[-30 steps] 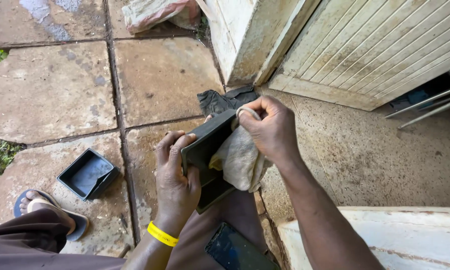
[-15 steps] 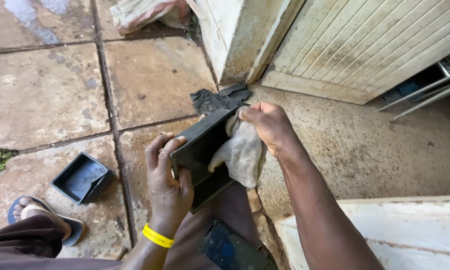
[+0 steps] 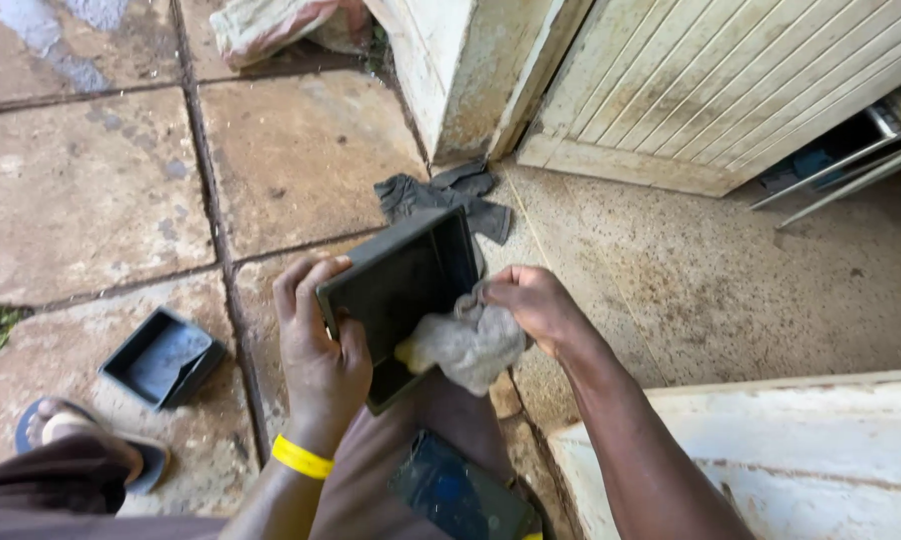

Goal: Cleaning and wiping down black plastic trays and a phone with a cloth.

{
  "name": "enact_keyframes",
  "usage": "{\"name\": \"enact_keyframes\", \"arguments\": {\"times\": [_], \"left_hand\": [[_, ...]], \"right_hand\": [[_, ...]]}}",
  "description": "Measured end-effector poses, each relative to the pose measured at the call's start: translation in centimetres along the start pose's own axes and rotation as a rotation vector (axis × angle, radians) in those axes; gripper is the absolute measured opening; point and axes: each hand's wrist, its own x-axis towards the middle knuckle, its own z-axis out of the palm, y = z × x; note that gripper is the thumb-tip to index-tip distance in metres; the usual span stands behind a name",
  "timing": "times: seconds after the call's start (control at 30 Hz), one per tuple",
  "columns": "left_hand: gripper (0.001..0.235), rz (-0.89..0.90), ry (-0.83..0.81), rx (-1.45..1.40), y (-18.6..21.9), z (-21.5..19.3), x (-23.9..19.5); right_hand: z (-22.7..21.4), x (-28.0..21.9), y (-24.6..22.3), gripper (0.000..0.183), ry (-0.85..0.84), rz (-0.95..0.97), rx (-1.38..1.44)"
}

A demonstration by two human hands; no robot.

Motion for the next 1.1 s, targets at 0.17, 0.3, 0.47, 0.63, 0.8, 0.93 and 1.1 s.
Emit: {"name": "enact_keyframes", "arguments": {"times": [0.17,0.3,0.47,0.63,0.8,0.93,1.1], "left_hand": [[0.06,0.048,0.002,0.012,0.3,0.5,0.9],[0.058,0.022,0.0,-0.004,0.7,0.6,1.1],[0.053,-0.001,-0.01,-0.004,1.0,0.4,1.8],[0.035,-0.151,-0.079,-0.173,0.2,0.7,1.9],[0.032,-0.298,-0.099,-0.319,-0.5,1.2,2.1],[0.045,-0.171,-0.095,-0.166,0.6,0.4,3.3],[0.043,-0.087,-0.081,-0.136,0.9,0.3,3.0]], "right_hand": [[-2.4,-0.9,-0.4,0.02,-0.083,-0.024,-0.11],[-4.3,-1.8,-0.9,0.024,-0.236,-0.331,0.245],[-5.9,-2.0,-0.9,0.026,-0.375,-0.383,0.558],[-6.8,-0.7,-0.9,0.018,-0.489,-0.323,0.451],[-2.9,-2.0,-5.1,0.014,-0.179,-0.145,-0.186],[-1.0,-2.3,-6.6,0.016,-0.018,-0.306,-0.378],[-0.4,-2.2,-5.4,0.017,0.021,-0.329,-0.368]]}}
